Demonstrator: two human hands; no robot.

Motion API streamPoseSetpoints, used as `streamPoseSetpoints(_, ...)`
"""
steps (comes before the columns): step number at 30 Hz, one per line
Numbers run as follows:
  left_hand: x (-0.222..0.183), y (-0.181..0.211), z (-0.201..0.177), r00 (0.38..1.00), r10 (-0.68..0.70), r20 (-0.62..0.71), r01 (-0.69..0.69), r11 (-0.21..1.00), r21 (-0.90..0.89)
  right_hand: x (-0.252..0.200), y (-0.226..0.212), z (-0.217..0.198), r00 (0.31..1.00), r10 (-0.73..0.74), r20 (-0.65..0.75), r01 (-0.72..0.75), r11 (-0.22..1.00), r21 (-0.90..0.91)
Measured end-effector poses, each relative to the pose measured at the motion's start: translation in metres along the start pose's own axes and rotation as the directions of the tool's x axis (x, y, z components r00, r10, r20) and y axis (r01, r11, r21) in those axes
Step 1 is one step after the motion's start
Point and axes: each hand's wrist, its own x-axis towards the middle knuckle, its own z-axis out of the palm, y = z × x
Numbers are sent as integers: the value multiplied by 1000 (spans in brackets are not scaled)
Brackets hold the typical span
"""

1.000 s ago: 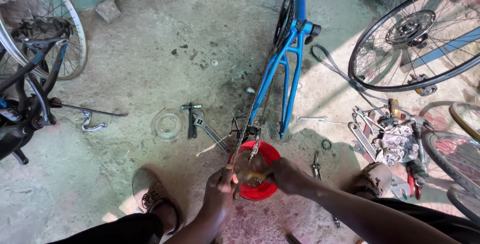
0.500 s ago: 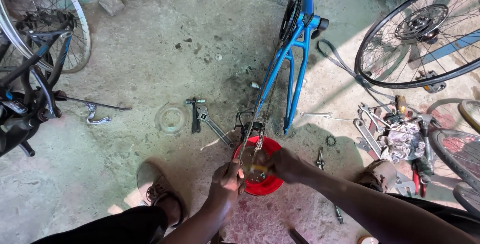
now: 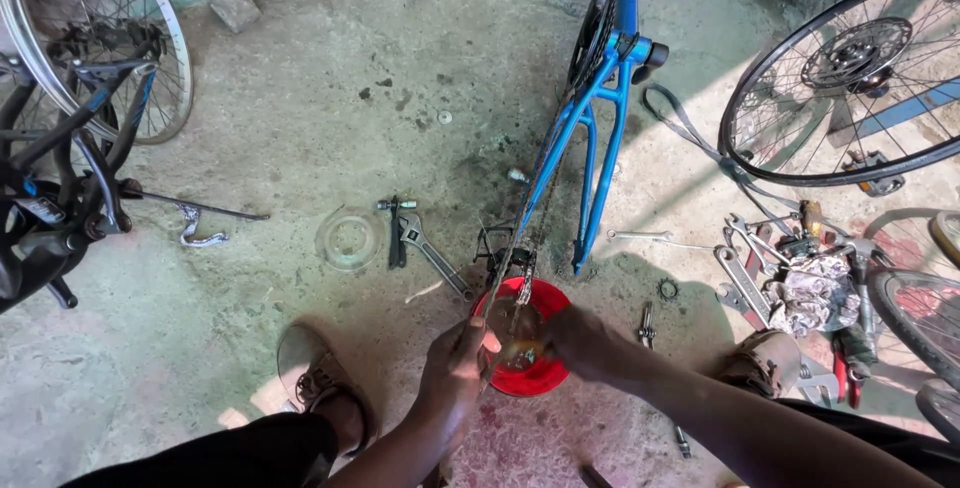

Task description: Cleaning a bicycle chain with a toothbrush and degreaser while rotating the crank.

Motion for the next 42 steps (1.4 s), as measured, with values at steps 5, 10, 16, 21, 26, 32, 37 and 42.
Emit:
streamPoseSetpoints(5, 23, 6, -6, 823, 482, 302, -496, 868, -32, -12, -23, -1, 980, -106, -168, 129, 983, 134)
streamPoseSetpoints(10, 2, 55, 1, 723, 652, 228, -681, 728, 75, -42, -61, -39, 996, 85, 18, -83, 875, 477)
streamPoseSetpoints(16, -6, 92, 13, 825, 539, 172, -558, 825, 92, -61, -80, -52, 998, 60, -36, -26, 796, 605)
streamPoseSetpoints(21, -5, 102, 26, 912, 384, 146, -376, 923, -82, -70, -80, -71, 977, -86, -196, 210, 566, 797)
streamPoseSetpoints(26, 9, 89, 24, 933, 349, 90, -348, 937, -29, -64, -82, -60, 988, 141, -62, -107, 916, 387)
streamPoseSetpoints(32, 8, 101, 22, 868, 479, 131, -479, 877, -34, -56, -54, -67, 947, 87, -311, -124, 987, -101)
streamPoseSetpoints(37, 5, 119, 21, 887, 447, 115, -455, 888, 61, -72, -49, -91, 857, -210, -470, 51, 943, -330)
streamPoseSetpoints(42, 0, 119, 42, 848, 511, 142, -526, 843, 111, -62, -52, -79, 679, -445, -584, 158, 865, -476)
